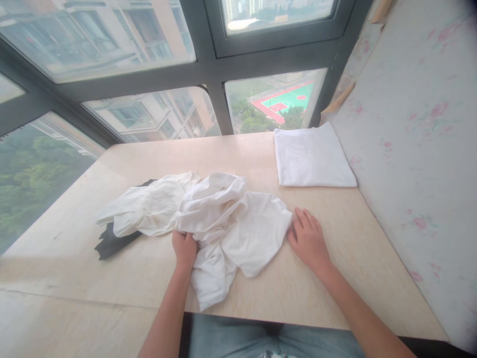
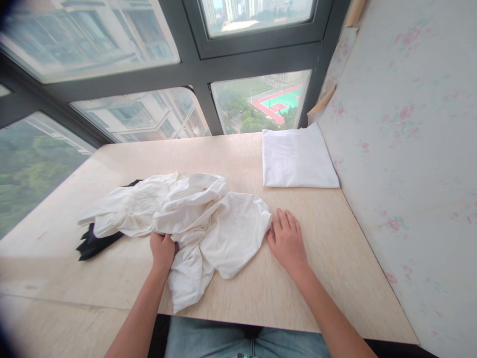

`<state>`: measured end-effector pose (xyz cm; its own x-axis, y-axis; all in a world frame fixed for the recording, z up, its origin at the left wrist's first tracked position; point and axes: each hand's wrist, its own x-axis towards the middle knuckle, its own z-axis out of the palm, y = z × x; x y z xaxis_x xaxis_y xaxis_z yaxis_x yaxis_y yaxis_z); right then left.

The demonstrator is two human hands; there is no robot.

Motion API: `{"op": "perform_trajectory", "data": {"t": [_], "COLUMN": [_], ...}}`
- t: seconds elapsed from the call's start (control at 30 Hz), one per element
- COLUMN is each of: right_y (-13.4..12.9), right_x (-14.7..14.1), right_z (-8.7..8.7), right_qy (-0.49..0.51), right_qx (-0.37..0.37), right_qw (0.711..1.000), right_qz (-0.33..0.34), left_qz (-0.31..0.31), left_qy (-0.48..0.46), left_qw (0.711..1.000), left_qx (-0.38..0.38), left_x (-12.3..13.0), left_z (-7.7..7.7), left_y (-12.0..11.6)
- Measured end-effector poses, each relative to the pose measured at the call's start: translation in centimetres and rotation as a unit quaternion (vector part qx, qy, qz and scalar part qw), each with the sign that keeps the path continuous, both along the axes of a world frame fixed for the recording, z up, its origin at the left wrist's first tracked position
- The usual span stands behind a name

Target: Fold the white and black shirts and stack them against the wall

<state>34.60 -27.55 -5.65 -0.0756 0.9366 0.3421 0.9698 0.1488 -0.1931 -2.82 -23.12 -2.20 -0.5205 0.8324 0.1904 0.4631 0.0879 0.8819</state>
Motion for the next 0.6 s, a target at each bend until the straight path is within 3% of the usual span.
{"op": "perform_trajectory", "data": {"t": [0.13,0.23,0.33,0.43,0.6], "right_y": [0.0,0.0,0.0,0.0,-0.3], "right_x": [0.0,0.1,0.1,0.1,0.2], "right_z": [0.0,0.0,0.1,0.3,0.3], "right_qy": [0.002,0.004,0.006,0.009,0.008], "right_qx": [0.004,0.007,0.004,-0.001,-0.007], "right_qw": [1.0,1.0,1.0,1.0,1.0], "right_qz": [0.0,0.001,0.001,0.003,0.009], "left_qz": [-0.143,-0.266,-0.332,-0.331,-0.232], "left_qy": [0.146,0.283,0.345,0.346,0.309], "left_qw": [0.979,0.921,0.878,0.878,0.92], "left_qx": [0.021,0.04,0.034,0.002,-0.064], "left_x": [0.8,1.6,2.8,4.4,7.1], "left_z": [0.0,0.6,1.5,2.0,1.6], "left_y": [-0.7,-1.5,-2.7,-4.1,-4.9]}}
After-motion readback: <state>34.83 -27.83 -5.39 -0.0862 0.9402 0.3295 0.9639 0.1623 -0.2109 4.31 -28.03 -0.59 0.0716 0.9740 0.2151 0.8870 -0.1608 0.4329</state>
